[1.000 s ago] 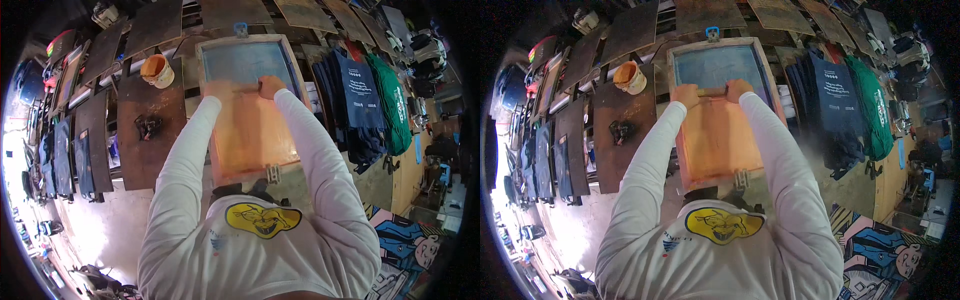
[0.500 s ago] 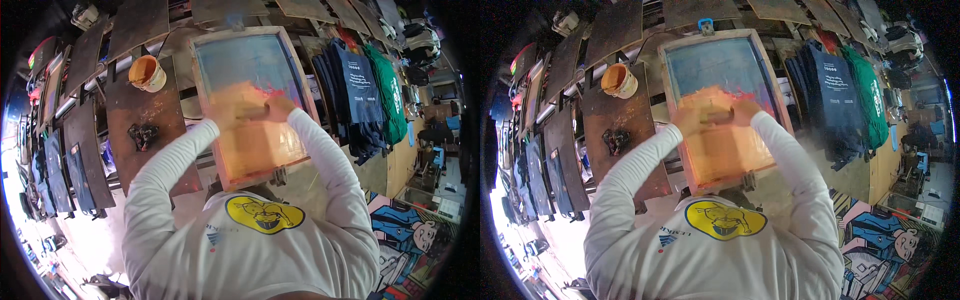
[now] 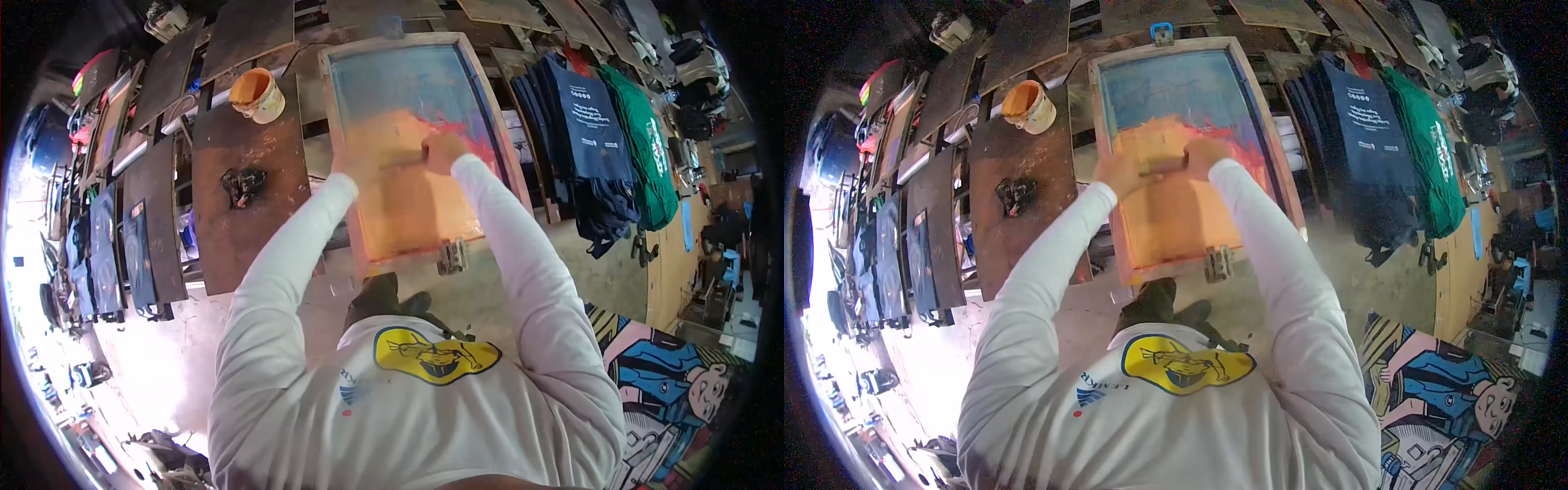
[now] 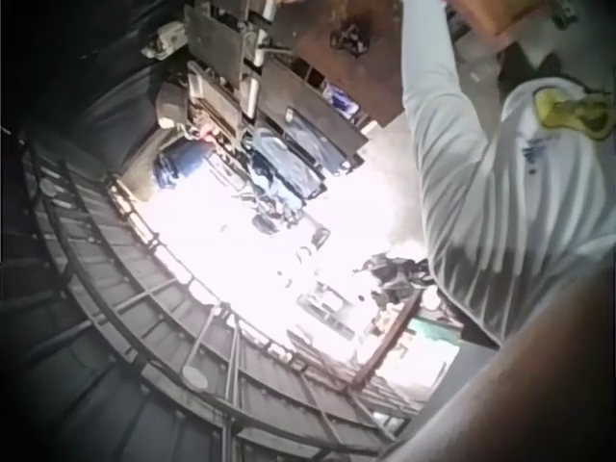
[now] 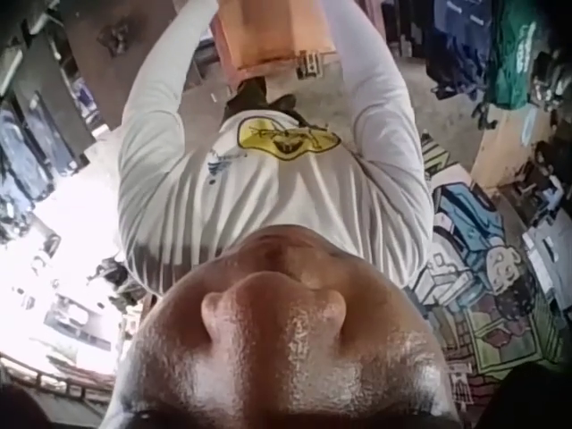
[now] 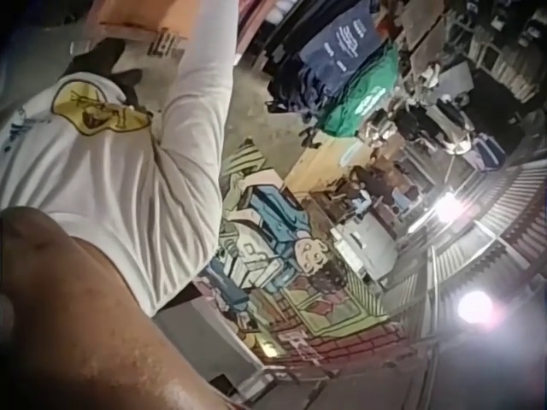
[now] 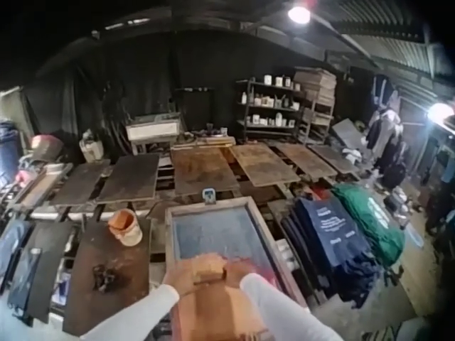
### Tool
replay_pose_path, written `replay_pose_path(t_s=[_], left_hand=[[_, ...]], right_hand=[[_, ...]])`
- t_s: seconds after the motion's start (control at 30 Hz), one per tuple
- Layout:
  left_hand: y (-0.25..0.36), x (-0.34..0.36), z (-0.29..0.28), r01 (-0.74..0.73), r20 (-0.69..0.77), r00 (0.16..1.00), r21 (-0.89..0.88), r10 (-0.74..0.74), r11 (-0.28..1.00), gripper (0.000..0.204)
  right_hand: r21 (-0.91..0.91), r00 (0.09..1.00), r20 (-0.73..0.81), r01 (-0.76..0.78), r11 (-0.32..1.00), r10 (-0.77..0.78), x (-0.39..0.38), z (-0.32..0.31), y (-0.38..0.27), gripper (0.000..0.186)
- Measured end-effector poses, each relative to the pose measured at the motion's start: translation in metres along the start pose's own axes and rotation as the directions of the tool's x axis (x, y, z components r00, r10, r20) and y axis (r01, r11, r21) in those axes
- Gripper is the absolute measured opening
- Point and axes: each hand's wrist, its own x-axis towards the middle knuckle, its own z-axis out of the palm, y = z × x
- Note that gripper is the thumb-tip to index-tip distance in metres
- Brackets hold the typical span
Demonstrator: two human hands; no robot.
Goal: The user is applying ink to a screen and then using a squeegee to print a design onto t-shirts at a screen printing station.
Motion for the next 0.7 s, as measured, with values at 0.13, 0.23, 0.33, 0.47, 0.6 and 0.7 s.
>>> replay_pose_path(t_s=[0.13,0.23,0.33,0.47,0.6,0.7], left_hand=[[0.058,-0.05,-0.025,0.066,0.323,0.945,-0.066,-0.041,0.996,0.059],[0.064,-0.076,-0.019,0.043,0.257,0.966,-0.054,-0.027,0.998,0.056],[0.049,-0.07,0.004,0.147,0.293,0.946,-0.008,-0.138,0.989,0.052],[-0.012,-0.02,0.013,0.161,0.001,0.987,-0.055,-0.161,0.985,0.047],[-0.047,0.051,-0.003,0.15,0.03,0.988,-0.345,-0.149,0.927,0.048],[-0.045,0.082,-0.011,0.2,0.168,0.958,0.19,-0.233,0.961,0.047]], right_hand=[[0.015,0.999,0.02,-0.033,0.999,0.032,-0.071,0.022,-0.007,0.015],[-0.027,0.999,0.031,0.042,0.999,-0.042,-0.088,0.008,-0.022,0.016],[-0.186,0.98,0.145,0.161,0.969,-0.134,-0.077,-0.013,-0.018,0.019],[-0.356,0.982,0.185,0.103,0.929,-0.038,-0.021,-0.039,-0.03,0.023],[-0.24,0.998,-0.013,-0.058,0.969,0.057,0.052,-0.048,-0.017,0.024],[-0.255,0.99,-0.023,-0.14,0.957,0.139,0.082,-0.04,0.0,0.023]])
